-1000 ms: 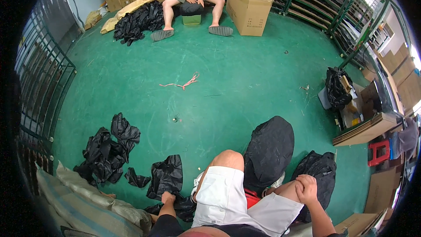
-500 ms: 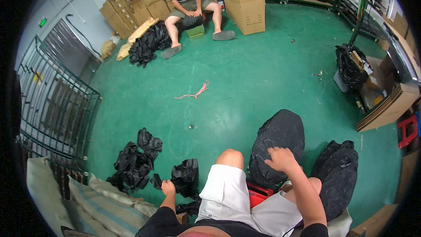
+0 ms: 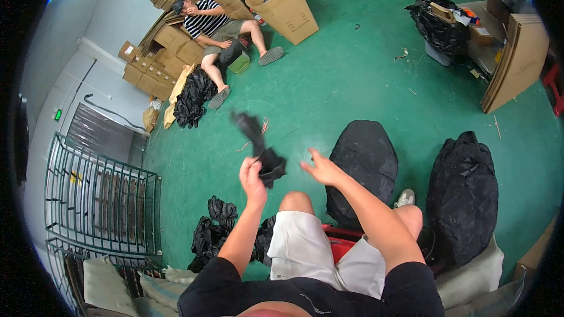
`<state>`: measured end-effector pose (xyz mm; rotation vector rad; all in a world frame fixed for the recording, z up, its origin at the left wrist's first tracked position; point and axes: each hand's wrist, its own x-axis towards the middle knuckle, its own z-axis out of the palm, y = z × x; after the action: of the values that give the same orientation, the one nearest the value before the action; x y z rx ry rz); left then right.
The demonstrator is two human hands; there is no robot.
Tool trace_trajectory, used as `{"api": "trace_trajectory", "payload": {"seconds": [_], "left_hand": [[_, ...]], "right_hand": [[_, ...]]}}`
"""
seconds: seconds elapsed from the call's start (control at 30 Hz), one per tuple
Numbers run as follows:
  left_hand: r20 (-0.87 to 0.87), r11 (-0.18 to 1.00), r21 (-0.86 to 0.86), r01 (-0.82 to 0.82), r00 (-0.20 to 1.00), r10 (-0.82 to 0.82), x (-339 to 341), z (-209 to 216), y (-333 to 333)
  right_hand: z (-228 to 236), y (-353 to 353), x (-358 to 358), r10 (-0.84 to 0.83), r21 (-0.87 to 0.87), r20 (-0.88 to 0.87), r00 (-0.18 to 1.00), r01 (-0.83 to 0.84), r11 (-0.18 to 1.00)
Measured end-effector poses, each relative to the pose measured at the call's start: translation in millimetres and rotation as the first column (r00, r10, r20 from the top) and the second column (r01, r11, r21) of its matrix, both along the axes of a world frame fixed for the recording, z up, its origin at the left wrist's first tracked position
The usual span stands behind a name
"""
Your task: Inspecting and sorting black fabric covers in a warehouse.
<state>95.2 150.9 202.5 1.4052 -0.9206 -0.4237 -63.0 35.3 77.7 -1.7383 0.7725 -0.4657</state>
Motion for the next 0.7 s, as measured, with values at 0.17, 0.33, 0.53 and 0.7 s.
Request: {"api": "trace_trajectory", "payload": {"seconds": [0.17,0.33,0.53,0.7], "left_hand": [[-0.118,0.878,-0.07,0.473,0.87,-0.478,-72.9,3.6,-83.3],[-0.073,0.567,0.152,0.809,0.582,-0.81,-93.5,-13.3,-118.3],[-0.343,0.396,0.144,0.907,0.421,-0.84,-99.2,-53.6,-138.6],[-0.244,0.918,0.248,0.308,0.937,-0.249,-98.0,-131.4,-129.1]], "right_hand": [[8.2,-50.1,-33.6,-0.563,0.863,0.399,0.724,-0.088,0.498],[-50.6,-81.2,-55.7,-0.658,0.794,0.47,0.588,0.044,0.606],[-165.4,-96.1,-73.5,-0.487,0.344,0.382,0.786,0.368,0.864],[-177.4,-91.6,-84.8,-0.383,-0.058,0.253,0.888,0.409,0.911]]}}
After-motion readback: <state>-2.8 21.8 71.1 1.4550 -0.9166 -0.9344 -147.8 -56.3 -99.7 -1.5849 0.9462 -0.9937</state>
